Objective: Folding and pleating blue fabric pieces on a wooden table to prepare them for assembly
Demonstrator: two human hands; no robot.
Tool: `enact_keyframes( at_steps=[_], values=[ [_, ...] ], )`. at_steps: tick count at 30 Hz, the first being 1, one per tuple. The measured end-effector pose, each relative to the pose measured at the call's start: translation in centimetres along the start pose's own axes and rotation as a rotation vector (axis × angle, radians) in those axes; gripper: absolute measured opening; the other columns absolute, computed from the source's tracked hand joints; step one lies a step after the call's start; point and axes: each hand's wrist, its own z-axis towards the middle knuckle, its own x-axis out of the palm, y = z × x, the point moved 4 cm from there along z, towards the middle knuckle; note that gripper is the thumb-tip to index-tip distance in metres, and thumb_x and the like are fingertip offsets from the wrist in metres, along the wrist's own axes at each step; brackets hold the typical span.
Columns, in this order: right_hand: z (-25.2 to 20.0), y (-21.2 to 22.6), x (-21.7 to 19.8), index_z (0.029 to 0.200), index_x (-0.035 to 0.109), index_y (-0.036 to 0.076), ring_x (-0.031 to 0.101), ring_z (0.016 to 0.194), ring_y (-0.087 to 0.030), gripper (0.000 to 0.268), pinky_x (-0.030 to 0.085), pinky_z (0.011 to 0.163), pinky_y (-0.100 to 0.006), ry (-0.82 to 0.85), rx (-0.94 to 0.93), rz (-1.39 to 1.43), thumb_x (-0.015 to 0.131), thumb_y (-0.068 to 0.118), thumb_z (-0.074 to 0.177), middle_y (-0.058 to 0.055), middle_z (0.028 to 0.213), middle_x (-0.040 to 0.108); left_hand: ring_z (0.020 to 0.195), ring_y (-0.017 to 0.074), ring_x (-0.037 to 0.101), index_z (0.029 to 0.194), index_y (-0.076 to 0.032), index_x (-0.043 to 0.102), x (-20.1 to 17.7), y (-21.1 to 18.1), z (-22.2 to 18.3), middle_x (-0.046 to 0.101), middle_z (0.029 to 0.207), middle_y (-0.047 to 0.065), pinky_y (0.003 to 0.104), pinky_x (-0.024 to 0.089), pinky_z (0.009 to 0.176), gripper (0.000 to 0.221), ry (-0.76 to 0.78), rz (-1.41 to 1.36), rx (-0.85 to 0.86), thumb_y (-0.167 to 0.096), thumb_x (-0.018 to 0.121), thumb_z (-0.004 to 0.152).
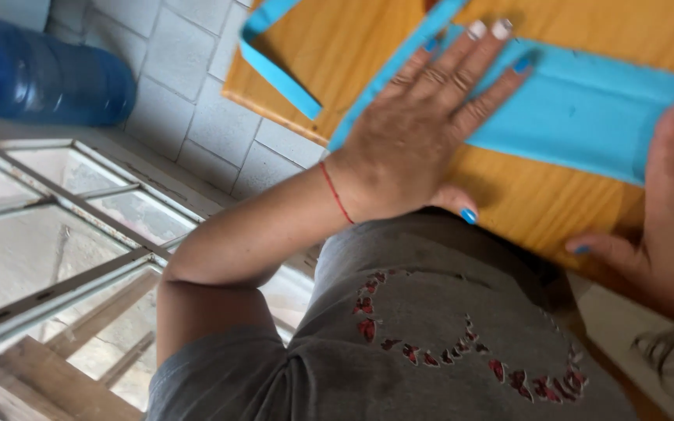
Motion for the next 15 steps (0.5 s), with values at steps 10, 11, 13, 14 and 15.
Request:
enact_keyframes(
  at_steps=[10, 11, 13, 14, 15],
  values=[
    [-0.5, -2.7, 0.5, 0.163, 0.037, -0.026, 0.011, 0.161, -0.044, 0.139, 0.023, 0.117, -0.077, 0.063, 0.071, -0.061, 0.033, 0.085, 0.08, -0.038, 0.172, 0.019, 0.162, 0.0248, -0.003, 0.17, -0.012, 0.004, -1.3, -3.8, 3.0, -0.001, 0.176, 0.007, 0.047, -0.006, 0.129, 0.132, -0.07, -0.059, 0.122, -0.085, 0.062, 0.076],
    [-0.3, -2.9, 0.5, 0.164, 0.036, -0.026, 0.006, 0.162, -0.041, 0.14, 0.019, 0.118, -0.079, 0.1, 0.089, -0.054, 0.034, 0.084, 0.078, -0.034, 0.174, 0.013, 0.161, 0.0252, -0.004, 0.171, -0.012, 0.006, -2.0, -4.6, 3.4, -0.003, 0.174, 0.008, 0.047, -0.004, 0.129, 0.135, -0.045, -0.055, 0.275, -0.086, 0.071, 0.08],
    [0.0, -3.1, 0.6, 0.165, 0.034, -0.026, 0.002, 0.163, -0.039, 0.141, 0.016, 0.118, -0.081, 0.132, 0.112, -0.049, 0.036, 0.084, 0.076, -0.031, 0.175, 0.007, 0.16, 0.0256, -0.004, 0.172, -0.011, 0.007, -2.0, -5.5, 4.4, -0.005, 0.172, 0.008, 0.047, -0.002, 0.13, 0.138, -0.021, -0.045, 0.433, -0.087, 0.08, 0.083],
    [0.1, -3.1, 0.6, 0.164, 0.026, -0.023, -0.002, 0.162, -0.04, 0.139, 0.004, 0.117, -0.08, 0.149, 0.132, 0.048, 0.034, 0.085, 0.078, -0.03, 0.174, 0.002, 0.16, 0.026, -0.002, 0.171, -0.011, 0.011, -1.5, -5.7, 5.0, 0.0, 0.172, 0.008, 0.049, -0.002, 0.13, 0.136, -0.062, -0.058, 0.489, -0.084, 0.081, 0.08],
    [0.3, -3.2, 0.6, 0.164, 0.018, -0.022, -0.007, 0.16, -0.041, 0.138, -0.007, 0.116, -0.08, 0.163, 0.15, 0.148, 0.032, 0.086, 0.079, -0.03, 0.172, -0.002, 0.159, 0.0264, 0.001, 0.17, -0.011, 0.015, -1.1, -5.8, 5.7, 0.004, 0.173, 0.007, 0.05, -0.002, 0.129, 0.135, -0.105, -0.07, 0.546, -0.081, 0.082, 0.077]
  ],
)
